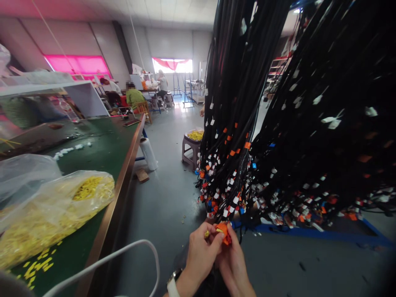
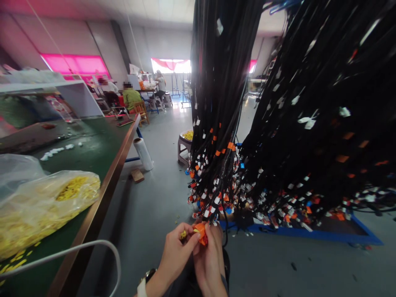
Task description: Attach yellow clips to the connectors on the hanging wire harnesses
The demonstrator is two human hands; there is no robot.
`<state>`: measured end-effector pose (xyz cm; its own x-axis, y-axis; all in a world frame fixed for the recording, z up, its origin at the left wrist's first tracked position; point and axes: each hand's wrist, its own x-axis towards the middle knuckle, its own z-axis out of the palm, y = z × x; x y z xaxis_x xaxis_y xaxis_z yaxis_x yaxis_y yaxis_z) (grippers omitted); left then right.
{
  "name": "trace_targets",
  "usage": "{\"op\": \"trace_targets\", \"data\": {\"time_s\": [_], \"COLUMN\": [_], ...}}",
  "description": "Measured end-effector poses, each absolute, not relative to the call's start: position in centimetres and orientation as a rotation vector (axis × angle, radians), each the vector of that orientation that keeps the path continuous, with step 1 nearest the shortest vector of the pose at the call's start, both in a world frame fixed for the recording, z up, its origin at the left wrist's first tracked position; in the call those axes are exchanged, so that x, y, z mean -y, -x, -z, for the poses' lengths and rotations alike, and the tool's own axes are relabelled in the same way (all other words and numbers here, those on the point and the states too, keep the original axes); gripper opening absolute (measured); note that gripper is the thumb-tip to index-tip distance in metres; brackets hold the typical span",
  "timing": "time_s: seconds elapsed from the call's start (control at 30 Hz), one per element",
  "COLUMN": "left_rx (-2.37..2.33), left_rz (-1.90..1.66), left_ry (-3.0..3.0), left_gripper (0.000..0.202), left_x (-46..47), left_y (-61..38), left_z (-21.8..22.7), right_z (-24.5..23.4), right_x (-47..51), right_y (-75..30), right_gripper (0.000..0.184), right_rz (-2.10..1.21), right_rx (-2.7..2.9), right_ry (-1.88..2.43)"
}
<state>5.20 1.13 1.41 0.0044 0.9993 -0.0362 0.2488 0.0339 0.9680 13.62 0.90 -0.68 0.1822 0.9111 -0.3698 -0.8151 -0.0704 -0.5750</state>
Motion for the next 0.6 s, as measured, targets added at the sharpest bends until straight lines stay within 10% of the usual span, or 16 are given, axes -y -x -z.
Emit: {"op": "trace_targets", "data": {"time_s": [0.6], "left_rx": [-1.311], "left_rz": [-1.081], "left_ry": [-1.298], "left_gripper": [0.013], "left_x": [-1.8], "left_y": [-4.9], "left_z": [-0.3], "right_z": [1.8], "right_x": [-1.2], "right_y": [-13.6], "right_gripper": [0.022], "right_rz": [-1.438], "right_rx": [0.147], "right_ry": [0.813]}}
